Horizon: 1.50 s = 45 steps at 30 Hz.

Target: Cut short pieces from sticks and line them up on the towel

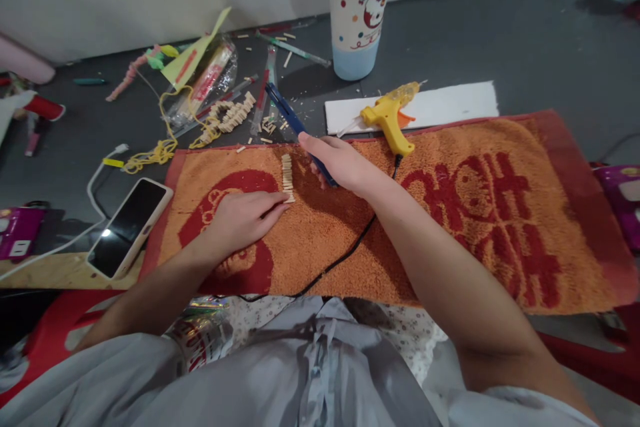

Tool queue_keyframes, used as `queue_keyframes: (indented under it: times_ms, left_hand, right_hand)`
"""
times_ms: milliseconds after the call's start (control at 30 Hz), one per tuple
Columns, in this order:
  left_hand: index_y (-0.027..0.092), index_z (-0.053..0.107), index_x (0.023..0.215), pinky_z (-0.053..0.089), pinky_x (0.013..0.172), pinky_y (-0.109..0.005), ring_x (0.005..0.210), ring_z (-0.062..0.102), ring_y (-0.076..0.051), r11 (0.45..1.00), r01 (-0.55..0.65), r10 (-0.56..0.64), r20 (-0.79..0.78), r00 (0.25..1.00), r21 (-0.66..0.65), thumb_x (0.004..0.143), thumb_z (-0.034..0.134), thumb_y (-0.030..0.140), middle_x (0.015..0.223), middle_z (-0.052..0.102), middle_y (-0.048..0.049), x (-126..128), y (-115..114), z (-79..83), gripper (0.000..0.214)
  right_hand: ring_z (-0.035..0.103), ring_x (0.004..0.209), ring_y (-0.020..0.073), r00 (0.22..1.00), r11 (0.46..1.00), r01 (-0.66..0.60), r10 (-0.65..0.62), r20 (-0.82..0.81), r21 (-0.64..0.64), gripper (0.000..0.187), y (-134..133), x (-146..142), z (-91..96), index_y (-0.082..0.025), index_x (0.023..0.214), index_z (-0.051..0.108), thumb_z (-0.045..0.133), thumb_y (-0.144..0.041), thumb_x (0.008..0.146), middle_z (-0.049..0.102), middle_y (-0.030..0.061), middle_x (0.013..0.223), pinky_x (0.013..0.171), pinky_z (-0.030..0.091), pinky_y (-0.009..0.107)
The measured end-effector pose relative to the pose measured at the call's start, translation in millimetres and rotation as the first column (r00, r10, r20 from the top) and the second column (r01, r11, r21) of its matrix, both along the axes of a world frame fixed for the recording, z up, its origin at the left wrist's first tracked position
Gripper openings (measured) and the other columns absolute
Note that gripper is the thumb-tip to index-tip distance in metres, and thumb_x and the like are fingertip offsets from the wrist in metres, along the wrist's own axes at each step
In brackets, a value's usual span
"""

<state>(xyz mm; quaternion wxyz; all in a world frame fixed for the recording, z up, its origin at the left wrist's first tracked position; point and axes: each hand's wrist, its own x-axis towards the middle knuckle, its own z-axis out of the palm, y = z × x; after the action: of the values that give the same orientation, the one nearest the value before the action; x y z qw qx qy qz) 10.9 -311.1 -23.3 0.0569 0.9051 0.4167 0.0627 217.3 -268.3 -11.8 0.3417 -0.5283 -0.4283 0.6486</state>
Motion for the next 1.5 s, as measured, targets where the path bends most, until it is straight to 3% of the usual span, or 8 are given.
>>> queue_keyframes:
  times_ms: [467,567,667,833,967,1100,1300,1500]
  left_hand:
    - [0.020,0.067,0.098,0.035,0.051,-0.023,0.059,0.062,-0.011,0.956,0.133,-0.130,-0.031,0.991,0.262,0.089,0.045,0.029,0.069,0.070,-0.0012,-4,0,-4.8,0.026]
    - [0.020,0.068,0.097,0.036,0.052,-0.022,0.058,0.061,-0.011,0.965,0.106,-0.121,0.051,0.991,0.239,0.088,0.046,0.029,0.068,0.069,-0.0012,-4,1,-5.5,0.025]
    - [0.019,0.068,0.091,0.037,0.052,-0.020,0.054,0.056,-0.008,0.995,-0.062,0.039,0.273,0.961,0.076,0.086,0.049,0.032,0.063,0.065,0.0005,-2,5,-6.3,0.023]
    - [0.017,0.058,0.083,0.028,0.043,-0.019,0.041,0.034,-0.005,0.910,-0.289,0.413,0.590,0.694,-0.298,0.083,0.051,0.037,0.047,0.038,0.0074,-5,24,-7.4,0.021]
    - [0.020,0.047,0.082,0.022,0.037,-0.018,0.038,0.027,-0.005,0.770,-0.150,0.619,0.669,0.410,-0.620,0.085,0.047,0.041,0.052,0.031,0.0084,-8,44,-3.1,0.021]
    - [0.022,0.039,0.075,0.017,0.033,-0.018,0.036,0.020,-0.004,0.695,-0.037,0.704,0.669,0.239,-0.718,0.086,0.043,0.040,0.052,0.024,0.0086,-5,62,2.2,0.022]
    - [0.022,0.036,0.067,0.021,0.035,-0.019,0.038,0.025,-0.005,0.772,-0.031,0.632,0.762,0.143,-0.635,0.085,0.045,0.037,0.052,0.026,0.0072,2,83,-0.9,0.025]
    - [0.022,0.038,0.068,0.028,0.038,-0.022,0.037,0.033,-0.007,0.888,-0.068,0.453,0.838,0.303,-0.455,0.084,0.046,0.047,0.047,0.033,0.0074,-2,83,-7.9,0.031]
  right_hand:
    - [0.044,0.037,0.0074,1.000,1.000,-0.008,0.008,0.002,0.006,0.035,1,-1,-0.2,-0.018,0.074,0.051,0.049,-0.051,0.085,0.048,-0.0042,0.054,0.037,0.036,0.022]
    - [0.043,0.038,0.0075,1.000,1.000,-0.010,0.010,0.008,0.017,0.036,1,-1,-0.1,-0.018,0.073,0.050,0.049,-0.052,0.085,0.048,-0.0043,0.054,0.038,0.037,0.022]
    - [0.043,0.039,0.0077,1.000,1.000,-0.018,0.017,0.020,0.017,0.037,0,-2,0.1,-0.019,0.071,0.048,0.048,-0.053,0.085,0.048,-0.0037,0.056,0.039,0.037,0.022]
    - [0.045,0.043,0.0085,0.996,0.997,-0.042,0.037,0.080,0.060,0.037,-2,-2,-2.8,-0.020,0.072,0.046,0.047,-0.054,0.085,0.049,-0.0028,0.060,0.042,0.039,0.023]
    - [0.050,0.053,0.0117,0.954,0.968,-0.139,0.075,0.291,0.208,0.040,-8,-3,-1.8,-0.020,0.075,0.047,0.043,-0.059,0.084,0.052,-0.0008,0.066,0.050,0.041,0.025]
    - [0.058,0.079,0.0217,0.784,0.876,-0.329,0.046,0.619,0.352,0.040,-15,-5,5.1,-0.018,0.088,0.051,0.038,-0.056,0.087,0.061,0.0083,0.085,0.069,0.043,0.032]
    - [0.059,0.089,0.0279,0.672,0.767,-0.458,-0.032,0.739,0.450,0.044,-18,-7,6.6,-0.012,0.108,0.047,0.040,-0.051,0.087,0.062,0.0146,0.094,0.074,0.043,0.035]
    - [0.057,0.095,0.0292,0.639,0.719,-0.505,-0.059,0.767,0.477,0.044,-16,-8,1.4,-0.013,0.109,0.045,0.042,-0.051,0.086,0.061,0.0154,0.100,0.078,0.044,0.038]
